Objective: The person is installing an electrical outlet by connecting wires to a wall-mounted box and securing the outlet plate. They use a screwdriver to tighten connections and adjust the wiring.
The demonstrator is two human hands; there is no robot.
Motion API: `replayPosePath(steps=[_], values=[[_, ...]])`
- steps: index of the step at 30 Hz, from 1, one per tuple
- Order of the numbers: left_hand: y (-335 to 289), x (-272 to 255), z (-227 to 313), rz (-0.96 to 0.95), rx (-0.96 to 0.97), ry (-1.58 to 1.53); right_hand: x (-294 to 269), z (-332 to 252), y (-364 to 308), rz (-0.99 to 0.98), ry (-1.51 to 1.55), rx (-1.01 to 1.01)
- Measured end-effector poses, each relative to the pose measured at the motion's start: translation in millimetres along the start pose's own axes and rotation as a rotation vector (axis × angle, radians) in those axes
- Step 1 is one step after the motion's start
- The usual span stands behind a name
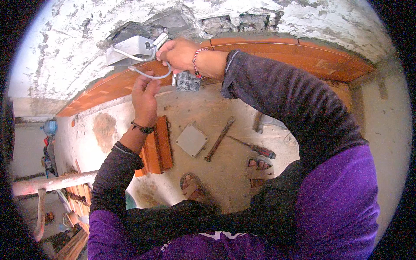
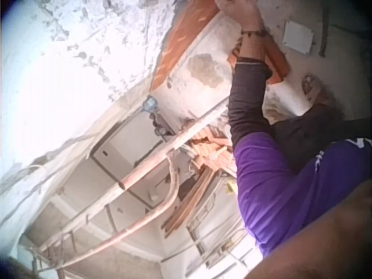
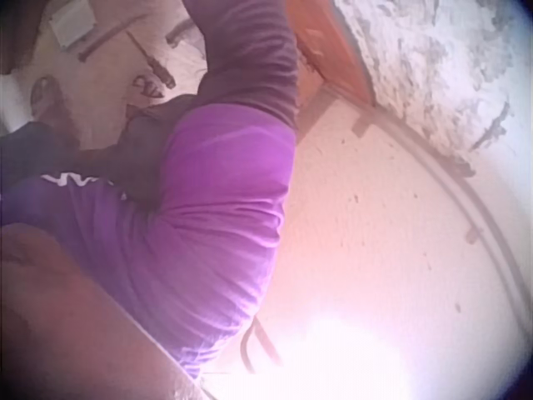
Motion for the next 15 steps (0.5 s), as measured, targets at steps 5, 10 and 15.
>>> replayPosePath(steps=[5,10,15], values=[[8,-19,-6,0.062,0.026,0.022,-8,1,2,-0.049,-0.171,-0.059],[13,-30,19,0.224,0.118,-0.032,-11,3,1,-0.041,-0.348,-0.014],[13,-51,37,0.356,0.241,0.072,-27,-14,2,0.189,-0.211,-0.132]])
Point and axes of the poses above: each hand's wrist, its own y-axis towards the middle knuckle, its own x-axis out of the palm, z = x × y, the point moved 7 cm from there along y, towards the middle knuckle, and after that the axes turned 7 degrees about y, right-handed, at the moved point
